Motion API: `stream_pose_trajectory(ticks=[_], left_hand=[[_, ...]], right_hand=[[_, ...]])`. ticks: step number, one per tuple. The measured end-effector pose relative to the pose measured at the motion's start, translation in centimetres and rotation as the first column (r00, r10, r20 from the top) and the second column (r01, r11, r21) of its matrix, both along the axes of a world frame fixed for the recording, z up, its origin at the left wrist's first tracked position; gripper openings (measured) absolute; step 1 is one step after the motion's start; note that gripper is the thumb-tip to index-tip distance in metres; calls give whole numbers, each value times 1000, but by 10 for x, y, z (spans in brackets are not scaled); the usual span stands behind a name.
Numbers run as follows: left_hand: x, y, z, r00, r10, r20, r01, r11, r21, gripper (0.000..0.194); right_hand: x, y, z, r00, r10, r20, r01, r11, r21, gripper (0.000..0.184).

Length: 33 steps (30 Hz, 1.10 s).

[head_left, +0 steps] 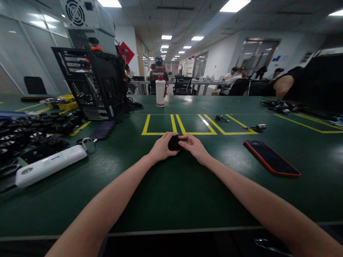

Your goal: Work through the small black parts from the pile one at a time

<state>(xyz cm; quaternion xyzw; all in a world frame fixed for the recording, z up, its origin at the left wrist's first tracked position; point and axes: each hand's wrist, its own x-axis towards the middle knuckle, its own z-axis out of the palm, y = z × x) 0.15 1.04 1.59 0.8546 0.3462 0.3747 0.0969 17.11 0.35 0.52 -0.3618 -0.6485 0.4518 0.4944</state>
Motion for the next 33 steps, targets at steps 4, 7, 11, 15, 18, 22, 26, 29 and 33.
stream_pose_trajectory(ticks=[4, 7, 11, 15, 18, 22, 26, 29, 33], left_hand=[[0, 0, -1, 1000, 1, 0, -1, 1000, 7, 60], [-1, 1, -1, 1000, 2, -5, -2, 1000, 20, 59], [-1, 2, -3, 1000, -10, -2, 10, 999, 33, 59], [0, 4, -4, 1000, -6, 7, 6, 1000, 20, 60], [0, 4, -4, 1000, -5, 11, 5, 1000, 6, 61], [0, 2, -3, 1000, -11, 4, 11, 1000, 14, 60], [-1, 1, -2, 1000, -5, -3, 5, 1000, 24, 59], [-1, 2, -2, 1000, -6, -8, 6, 1000, 19, 59], [0, 2, -2, 1000, -3, -4, 3, 1000, 14, 60]], right_hand=[[0, 6, -1, 999, -39, 12, 40, 997, -71, 35], [2, 7, -3, 999, 42, 12, -41, 996, -80, 35], [4, 4, -5, 995, 101, -11, -101, 995, 0, 36], [3, 3, -3, 998, 55, -20, -55, 998, -15, 30], [2, 4, -1, 1000, 20, -6, -20, 1000, -22, 30], [4, 5, 2, 999, 49, 14, -48, 997, -65, 39], [7, 4, 1, 992, 128, -3, -128, 991, -46, 40], [7, 3, -1, 991, 136, -18, -137, 990, -25, 38], [4, 4, -2, 999, 47, -5, -47, 999, -9, 27]])
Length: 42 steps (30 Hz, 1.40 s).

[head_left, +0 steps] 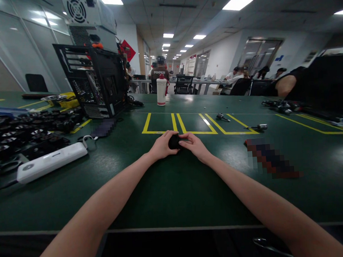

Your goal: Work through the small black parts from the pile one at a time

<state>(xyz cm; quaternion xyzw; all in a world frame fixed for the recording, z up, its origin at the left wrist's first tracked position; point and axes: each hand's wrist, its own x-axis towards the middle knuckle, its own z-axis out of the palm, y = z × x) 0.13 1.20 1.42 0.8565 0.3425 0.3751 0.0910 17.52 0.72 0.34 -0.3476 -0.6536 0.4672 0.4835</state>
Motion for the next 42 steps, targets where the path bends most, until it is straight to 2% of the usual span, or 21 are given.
stream_pose_trajectory(ticks=[3, 6, 11, 16, 20, 24, 28, 34, 39, 42], left_hand=[[0, 0, 0, 1000, 2, 4, -2, 1000, -6, 60], [0, -1, 1, 1000, 2, -2, -2, 1000, -10, 60], [0, 0, 0, 1000, -6, 4, 6, 1000, 8, 59], [0, 1, -1, 1000, -1, 3, 1, 1000, 11, 59], [0, 1, -1, 1000, -1, -2, 1, 1000, 10, 59], [0, 1, -1, 1000, 0, -1, 0, 1000, 4, 60], [-1, 0, -1, 1000, -10, 8, 10, 1000, 6, 60], [0, 1, -2, 1000, 0, 2, 0, 1000, 13, 61], [0, 2, -3, 1000, -6, -2, 6, 1000, 21, 60], [0, 2, -3, 1000, -5, -4, 5, 1000, 25, 60]], right_hand=[[0, 3, 0, 999, -35, 32, 36, 999, -16, 32], [1, 4, -1, 999, 7, 45, -5, 999, -48, 36], [3, 1, -1, 999, 54, -3, -54, 999, -8, 40], [0, 0, -1, 1000, -16, -13, 16, 1000, -6, 26], [-1, 4, -3, 997, -73, 25, 74, 997, -10, 30], [1, 5, -2, 998, -7, 60, 9, 999, -40, 34], [2, 1, -1, 998, 63, -5, -63, 998, -11, 35], [-1, 1, -2, 1000, -17, -15, 17, 1000, -7, 24], [-1, 6, -3, 999, -39, 14, 40, 996, -77, 35], [1, 6, -2, 999, -7, 41, 9, 999, -51, 34]])
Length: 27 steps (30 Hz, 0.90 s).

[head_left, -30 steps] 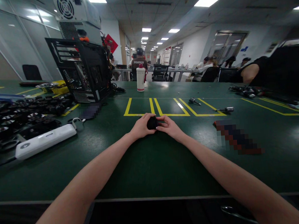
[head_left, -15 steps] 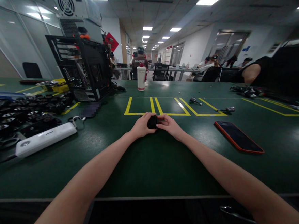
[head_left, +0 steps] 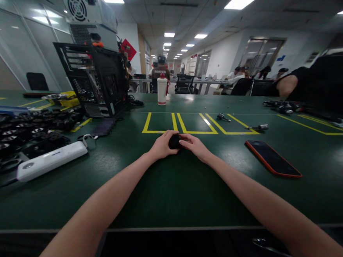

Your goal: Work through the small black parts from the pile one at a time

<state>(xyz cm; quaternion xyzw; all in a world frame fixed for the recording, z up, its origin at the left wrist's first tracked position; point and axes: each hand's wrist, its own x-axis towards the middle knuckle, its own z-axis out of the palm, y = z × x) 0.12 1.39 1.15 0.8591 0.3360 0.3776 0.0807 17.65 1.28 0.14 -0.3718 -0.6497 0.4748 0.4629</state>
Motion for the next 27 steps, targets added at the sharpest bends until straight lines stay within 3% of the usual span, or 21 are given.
stream_pose_trajectory(ticks=[5, 9, 12, 22, 27], left_hand=[[0, -1, 1, 1000, -9, 6, 9, 1000, -6, 60], [0, 0, 0, 1000, -1, 9, 1, 1000, -9, 61], [0, 0, 1, 1000, -10, 19, 10, 1000, -6, 60], [0, -4, 3, 1000, -1, 6, 1, 999, -35, 59], [1, -3, 3, 1000, 6, 8, -6, 1000, -27, 60]], right_hand=[[1, -4, 1, 996, 74, -57, -71, 997, 38, 36], [-2, -5, 2, 999, -7, -48, 7, 1000, -3, 28], [-3, -3, 2, 998, -30, -48, 28, 999, -43, 33], [0, -5, 2, 993, 90, -71, -88, 996, 29, 40], [-2, -3, 0, 998, 8, -55, -6, 999, 32, 27]])
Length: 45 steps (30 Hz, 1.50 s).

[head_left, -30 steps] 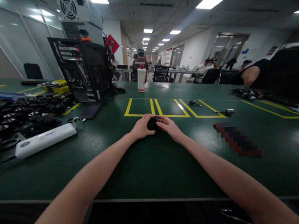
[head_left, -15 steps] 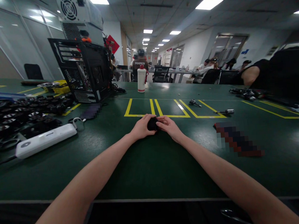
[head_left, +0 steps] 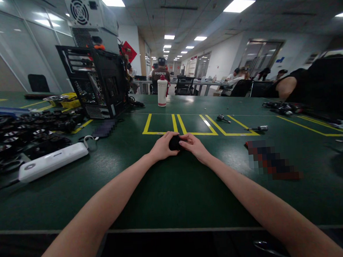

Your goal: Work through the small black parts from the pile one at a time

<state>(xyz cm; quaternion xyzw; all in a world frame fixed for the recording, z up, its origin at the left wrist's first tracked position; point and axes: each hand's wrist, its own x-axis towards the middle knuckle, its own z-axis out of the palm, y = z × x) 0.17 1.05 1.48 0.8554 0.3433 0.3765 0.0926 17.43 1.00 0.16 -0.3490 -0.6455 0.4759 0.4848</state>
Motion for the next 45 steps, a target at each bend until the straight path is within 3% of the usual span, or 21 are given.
stream_pose_trajectory(ticks=[8, 14, 19, 23, 27, 33, 41, 45], left_hand=[[0, 1, -1, 1000, -13, -2, 13, 1000, 13, 60], [-1, 0, 0, 1000, -11, -2, 11, 1000, 11, 59], [0, 1, 0, 1000, 1, -3, -1, 1000, -4, 60], [0, 0, 0, 1000, -1, -5, 1, 1000, -3, 60], [-1, 0, 0, 1000, -11, -8, 11, 1000, 4, 59], [-1, 0, 0, 1000, -18, 9, 18, 1000, -4, 59], [0, 0, 0, 1000, -2, 0, 2, 1000, -11, 60], [0, 0, 1, 1000, -10, -2, 10, 1000, -12, 59]], right_hand=[[1, 3, 0, 999, 6, 32, -5, 999, -45, 39], [3, -2, 1, 997, 74, -19, -74, 997, 9, 39], [0, -3, 1, 1000, -4, 11, 4, 1000, -11, 29], [-3, -1, 1, 998, -44, 37, 45, 998, -43, 31], [-1, 0, 1, 998, -6, 65, 9, 999, -52, 34], [2, -2, 0, 998, 65, 11, -66, 997, 36, 39], [-4, -1, 2, 998, -56, 11, 56, 998, 30, 23], [-3, 2, 1, 998, -59, 27, 59, 998, 26, 31]])
